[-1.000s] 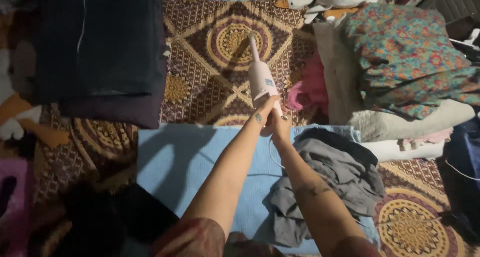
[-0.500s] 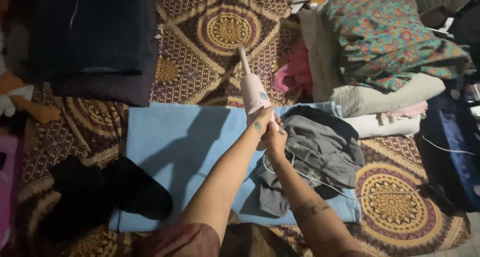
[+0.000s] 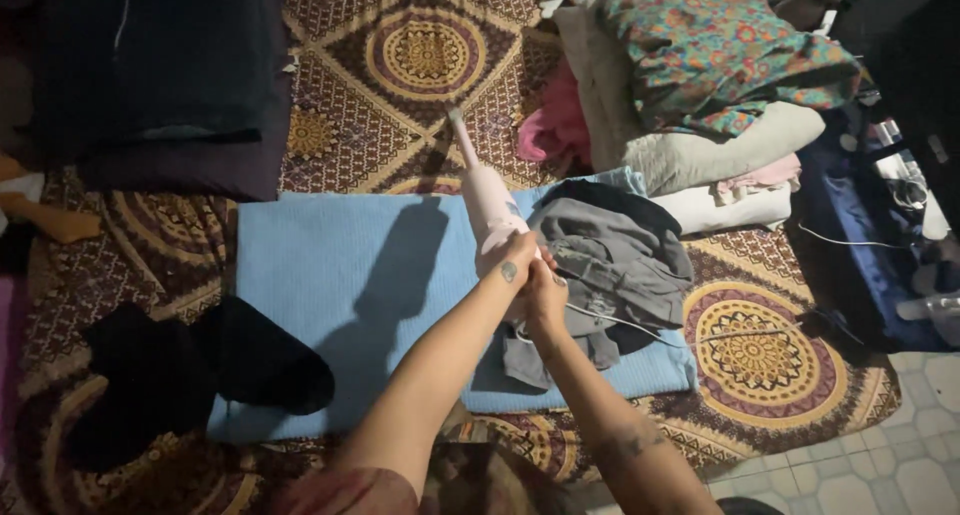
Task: Vacuuming the floor and bed area in a bedroom using a portable handheld vacuum cleaner.
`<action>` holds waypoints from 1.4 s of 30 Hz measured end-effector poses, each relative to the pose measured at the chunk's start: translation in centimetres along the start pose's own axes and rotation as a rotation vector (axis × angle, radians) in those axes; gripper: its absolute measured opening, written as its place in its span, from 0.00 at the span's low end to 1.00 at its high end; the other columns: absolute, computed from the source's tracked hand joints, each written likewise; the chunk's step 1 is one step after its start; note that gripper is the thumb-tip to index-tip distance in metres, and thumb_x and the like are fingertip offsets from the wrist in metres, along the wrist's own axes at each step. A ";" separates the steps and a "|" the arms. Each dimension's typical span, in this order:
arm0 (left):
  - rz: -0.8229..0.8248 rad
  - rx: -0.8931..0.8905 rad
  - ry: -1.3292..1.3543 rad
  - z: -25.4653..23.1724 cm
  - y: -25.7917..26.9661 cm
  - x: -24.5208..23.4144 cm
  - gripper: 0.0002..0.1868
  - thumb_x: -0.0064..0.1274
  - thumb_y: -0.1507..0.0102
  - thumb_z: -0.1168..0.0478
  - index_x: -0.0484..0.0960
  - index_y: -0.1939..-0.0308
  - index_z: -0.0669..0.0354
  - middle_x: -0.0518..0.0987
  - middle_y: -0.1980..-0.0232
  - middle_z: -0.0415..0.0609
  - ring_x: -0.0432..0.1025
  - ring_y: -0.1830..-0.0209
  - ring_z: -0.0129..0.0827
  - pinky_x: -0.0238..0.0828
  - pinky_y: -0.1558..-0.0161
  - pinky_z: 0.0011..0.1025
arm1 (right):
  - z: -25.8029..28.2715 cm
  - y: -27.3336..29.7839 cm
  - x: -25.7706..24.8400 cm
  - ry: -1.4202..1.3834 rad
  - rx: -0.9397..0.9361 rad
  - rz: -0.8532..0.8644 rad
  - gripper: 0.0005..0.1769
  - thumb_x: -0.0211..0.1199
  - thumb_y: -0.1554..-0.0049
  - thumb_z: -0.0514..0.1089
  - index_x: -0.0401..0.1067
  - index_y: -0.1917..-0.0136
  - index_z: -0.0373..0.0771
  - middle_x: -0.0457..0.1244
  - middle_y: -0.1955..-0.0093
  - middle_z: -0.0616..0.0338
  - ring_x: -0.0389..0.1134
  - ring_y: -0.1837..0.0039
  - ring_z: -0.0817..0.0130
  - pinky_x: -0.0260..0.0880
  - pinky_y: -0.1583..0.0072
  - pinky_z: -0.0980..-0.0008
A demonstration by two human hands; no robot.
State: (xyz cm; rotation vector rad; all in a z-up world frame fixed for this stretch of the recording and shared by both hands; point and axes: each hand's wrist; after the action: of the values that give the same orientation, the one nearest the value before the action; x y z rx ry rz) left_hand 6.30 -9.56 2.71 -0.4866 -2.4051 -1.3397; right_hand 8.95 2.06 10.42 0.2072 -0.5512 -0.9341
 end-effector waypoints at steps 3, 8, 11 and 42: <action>0.026 -0.086 0.037 3.0 -1.3 0.0 0.20 0.44 0.32 0.49 0.74 0.67 0.63 0.74 0.76 0.54 0.72 0.80 0.46 0.75 0.74 0.43 | -0.2 0.7 -1.6 -0.172 0.015 0.017 0.10 0.64 0.43 0.43 0.76 0.50 0.35 0.68 0.53 0.63 0.69 0.53 0.74 0.68 0.52 0.74; 0.064 -0.138 0.080 4.7 -0.2 -0.2 0.21 0.44 0.33 0.46 0.72 0.70 0.59 0.72 0.78 0.52 0.70 0.82 0.44 0.72 0.76 0.42 | 1.3 3.6 -1.9 -0.231 0.049 0.046 0.14 0.59 0.46 0.42 0.76 0.48 0.40 0.70 0.47 0.69 0.72 0.47 0.76 0.71 0.47 0.76; 0.039 -0.007 0.045 5.8 -4.3 -1.2 0.19 0.46 0.32 0.48 0.72 0.70 0.57 0.72 0.77 0.49 0.70 0.81 0.42 0.72 0.75 0.41 | 1.1 3.2 -1.0 -0.157 0.035 0.015 0.11 0.62 0.42 0.43 0.76 0.48 0.37 0.68 0.51 0.64 0.69 0.51 0.74 0.70 0.50 0.73; -0.047 0.272 -0.235 -30.3 -22.1 -9.9 0.21 0.54 0.33 0.47 0.78 0.72 0.60 0.76 0.81 0.50 0.72 0.85 0.40 0.70 0.81 0.39 | -5.2 -19.7 29.6 0.122 -0.064 0.320 0.31 0.53 0.40 0.48 0.61 0.27 0.33 0.65 0.37 0.56 0.67 0.38 0.67 0.67 0.39 0.68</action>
State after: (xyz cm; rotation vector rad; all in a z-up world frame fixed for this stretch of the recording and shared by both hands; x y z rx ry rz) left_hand 8.99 -47.83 -3.11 -0.5399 -2.7517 -0.9970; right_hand 11.78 -33.69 8.75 0.1129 -0.4261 -0.6225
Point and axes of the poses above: each hand's wrist, its own y-axis away from the middle knuckle, its own x-axis out of the palm, z = x × y
